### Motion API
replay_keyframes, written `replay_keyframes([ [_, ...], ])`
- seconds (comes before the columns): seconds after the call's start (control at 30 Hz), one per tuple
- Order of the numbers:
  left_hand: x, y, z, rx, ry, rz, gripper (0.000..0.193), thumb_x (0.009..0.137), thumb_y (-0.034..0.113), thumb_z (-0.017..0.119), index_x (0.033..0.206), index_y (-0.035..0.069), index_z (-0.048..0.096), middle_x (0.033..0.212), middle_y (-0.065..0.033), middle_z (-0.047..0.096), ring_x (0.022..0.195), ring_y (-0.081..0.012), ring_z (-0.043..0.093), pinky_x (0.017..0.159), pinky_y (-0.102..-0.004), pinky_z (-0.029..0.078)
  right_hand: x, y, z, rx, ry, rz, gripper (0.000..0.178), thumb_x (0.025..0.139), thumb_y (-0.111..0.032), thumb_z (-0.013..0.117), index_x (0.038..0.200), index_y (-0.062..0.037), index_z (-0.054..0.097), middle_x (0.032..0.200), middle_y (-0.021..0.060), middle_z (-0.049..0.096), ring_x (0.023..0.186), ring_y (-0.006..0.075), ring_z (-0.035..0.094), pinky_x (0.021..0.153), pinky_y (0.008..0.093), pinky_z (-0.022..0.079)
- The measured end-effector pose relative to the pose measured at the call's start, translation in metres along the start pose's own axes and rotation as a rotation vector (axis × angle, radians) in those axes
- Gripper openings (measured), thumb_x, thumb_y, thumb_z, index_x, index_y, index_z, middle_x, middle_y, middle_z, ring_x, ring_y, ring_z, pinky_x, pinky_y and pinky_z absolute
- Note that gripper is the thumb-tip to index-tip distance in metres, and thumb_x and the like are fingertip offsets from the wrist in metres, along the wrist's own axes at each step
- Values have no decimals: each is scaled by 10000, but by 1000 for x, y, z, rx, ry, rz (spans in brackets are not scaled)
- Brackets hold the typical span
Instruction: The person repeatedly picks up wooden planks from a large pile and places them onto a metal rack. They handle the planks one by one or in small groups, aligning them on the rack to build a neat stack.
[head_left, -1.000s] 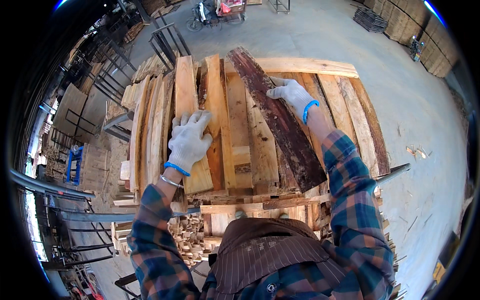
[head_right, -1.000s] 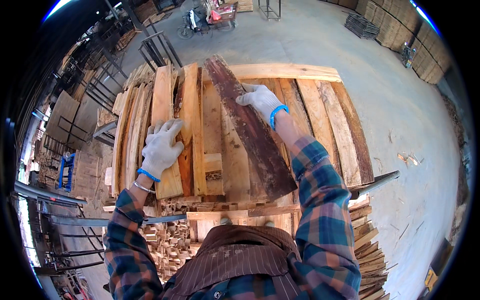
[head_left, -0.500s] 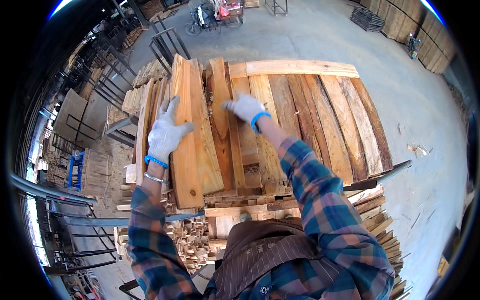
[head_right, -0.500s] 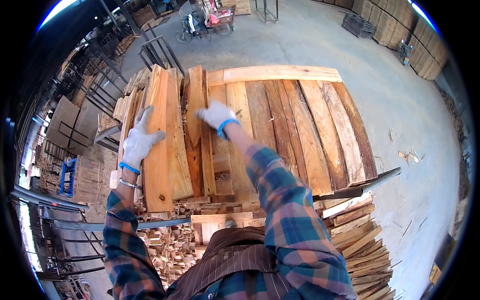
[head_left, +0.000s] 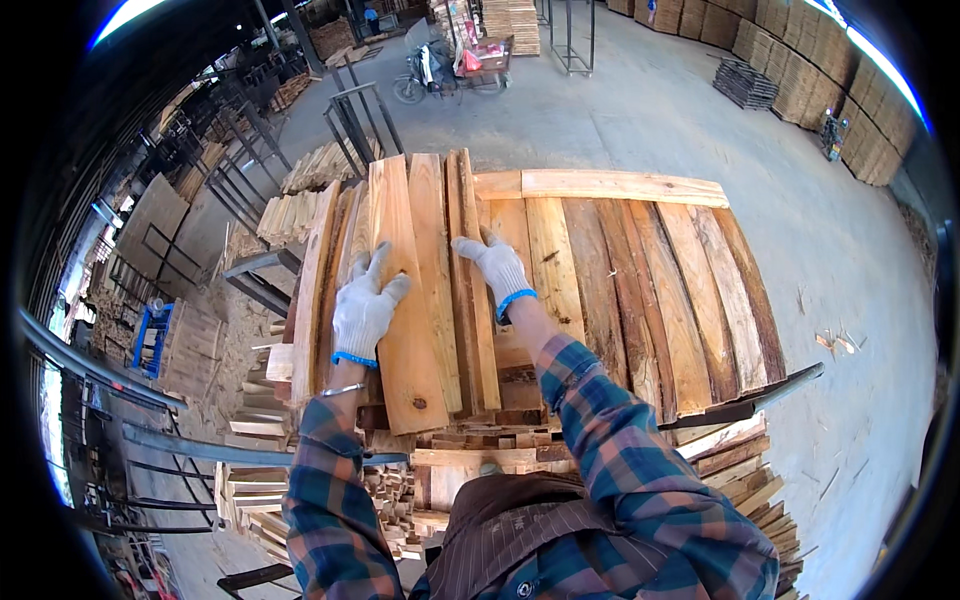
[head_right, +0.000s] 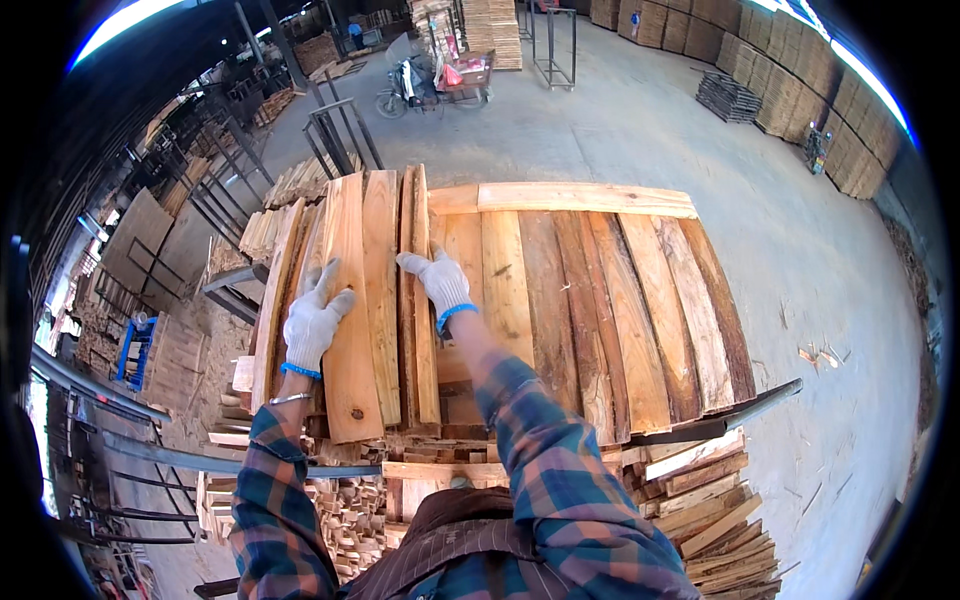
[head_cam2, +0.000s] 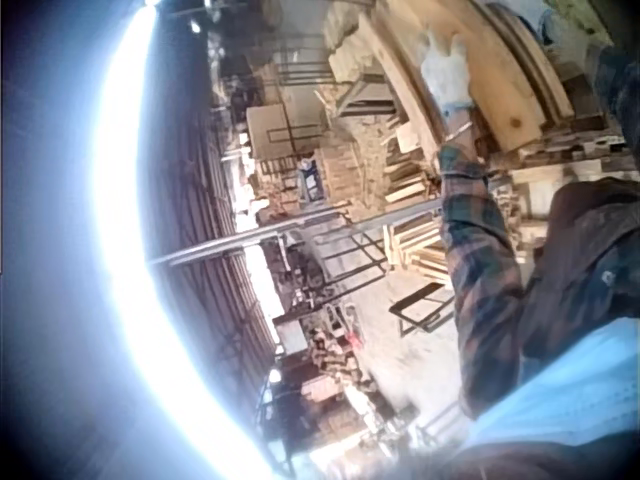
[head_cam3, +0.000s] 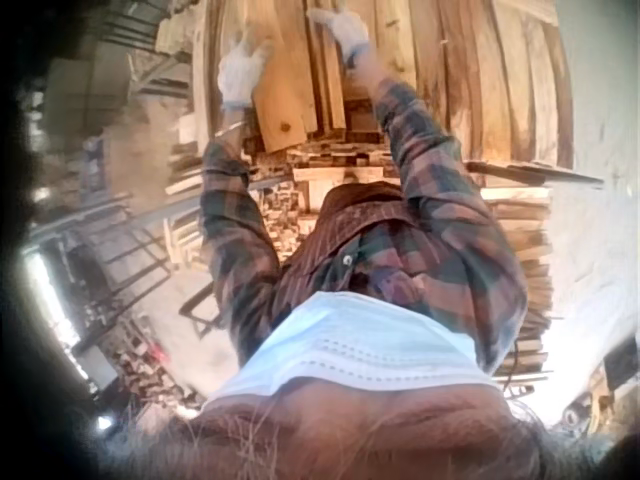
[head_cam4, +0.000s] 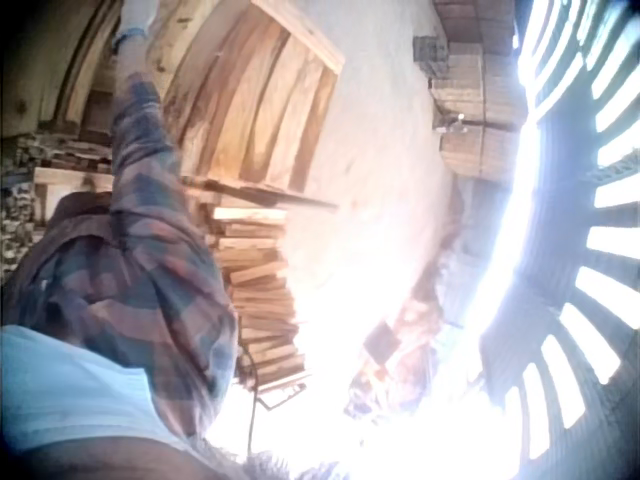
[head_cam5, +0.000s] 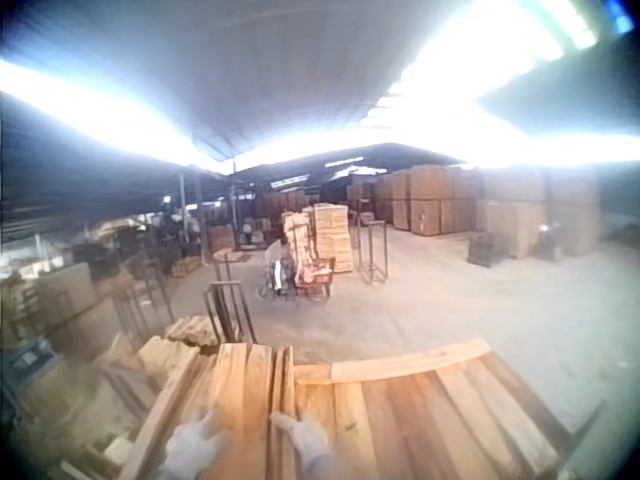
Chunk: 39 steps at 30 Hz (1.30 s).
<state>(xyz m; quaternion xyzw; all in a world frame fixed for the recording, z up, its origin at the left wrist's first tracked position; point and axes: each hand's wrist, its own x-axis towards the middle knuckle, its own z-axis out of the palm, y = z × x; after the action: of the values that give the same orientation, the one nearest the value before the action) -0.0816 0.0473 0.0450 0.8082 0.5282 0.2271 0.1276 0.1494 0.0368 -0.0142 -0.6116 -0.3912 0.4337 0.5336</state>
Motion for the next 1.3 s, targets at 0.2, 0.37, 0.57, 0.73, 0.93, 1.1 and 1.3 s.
replay_keyframes([
  [0.2, -2, -4, -2, 7, 11, -44, 656, 882, 474, 638, 1466, 225, 472, 1496, -235, 423, 1324, -395, 481, 1088, -424, 402, -7, -15, 3, 317, -131, 215, 688, 789, -355, 761, 1323, 36, 569, 1215, 159, 650, 1077, 238, 615, 923, 353, 488],
  [0.37, -3, 8, -1, 33, -13, -5, 641, 890, 502, 629, 1446, 208, 500, 1479, -214, 458, 1342, -374, 469, 1106, -405, 381, -40, -45, -91, 43, -199, 191, 690, 777, -455, 728, 1263, 22, 616, 1119, 173, 681, 989, 302, 649, 857, 378, 508],
  [0.57, -3, 8, 0, 62, -36, 26, 575, 927, 438, 594, 1431, 173, 513, 1464, -141, 498, 1322, -319, 501, 1088, -377, 394, -162, -69, -247, -1205, -256, 80, 909, 719, -406, 741, 1511, -143, 378, 1112, 188, 602, 1071, 339, 606, 835, 418, 518],
  [0.73, 4, -2, 4, 38, -60, 41, 601, 949, 469, 570, 1468, 186, 464, 1496, -135, 467, 1338, -335, 483, 1102, -386, 379, -214, 3, -302, -1485, -360, -4, 841, 712, -244, 788, 1467, -362, 435, 1299, 165, 496, 1155, 369, 551, 883, 489, 523],
  [0.93, 1, -8, 2, -7, -77, 14, 578, 952, 439, 585, 1452, 166, 488, 1455, -136, 517, 1333, -287, 504, 1088, -348, 388, -221, -4, -308, -1348, -401, -20, 819, 700, -230, 785, 1436, -396, 467, 1348, 146, 482, 1225, 366, 494, 952, 520, 488],
  [1.1, 4, 3, 4, 32, -56, -3, 595, 932, 473, 597, 1443, 186, 499, 1458, -161, 502, 1329, -307, 502, 1091, -357, 389, -215, -1, -321, -1122, -328, -177, 890, 647, -300, 802, 1469, -307, 462, 1268, 163, 552, 1199, 361, 518, 987, 429, 475],
  [1.3, -6, -6, -3, 108, -39, -22, 586, 926, 452, 578, 1447, 202, 485, 1489, -139, 468, 1322, -348, 492, 1091, -393, 395, -164, -72, -219, -731, -294, 206, 921, 702, -599, 693, 1494, -206, 436, 1210, 195, 647, 1022, 313, 643, 922, 374, 507],
])
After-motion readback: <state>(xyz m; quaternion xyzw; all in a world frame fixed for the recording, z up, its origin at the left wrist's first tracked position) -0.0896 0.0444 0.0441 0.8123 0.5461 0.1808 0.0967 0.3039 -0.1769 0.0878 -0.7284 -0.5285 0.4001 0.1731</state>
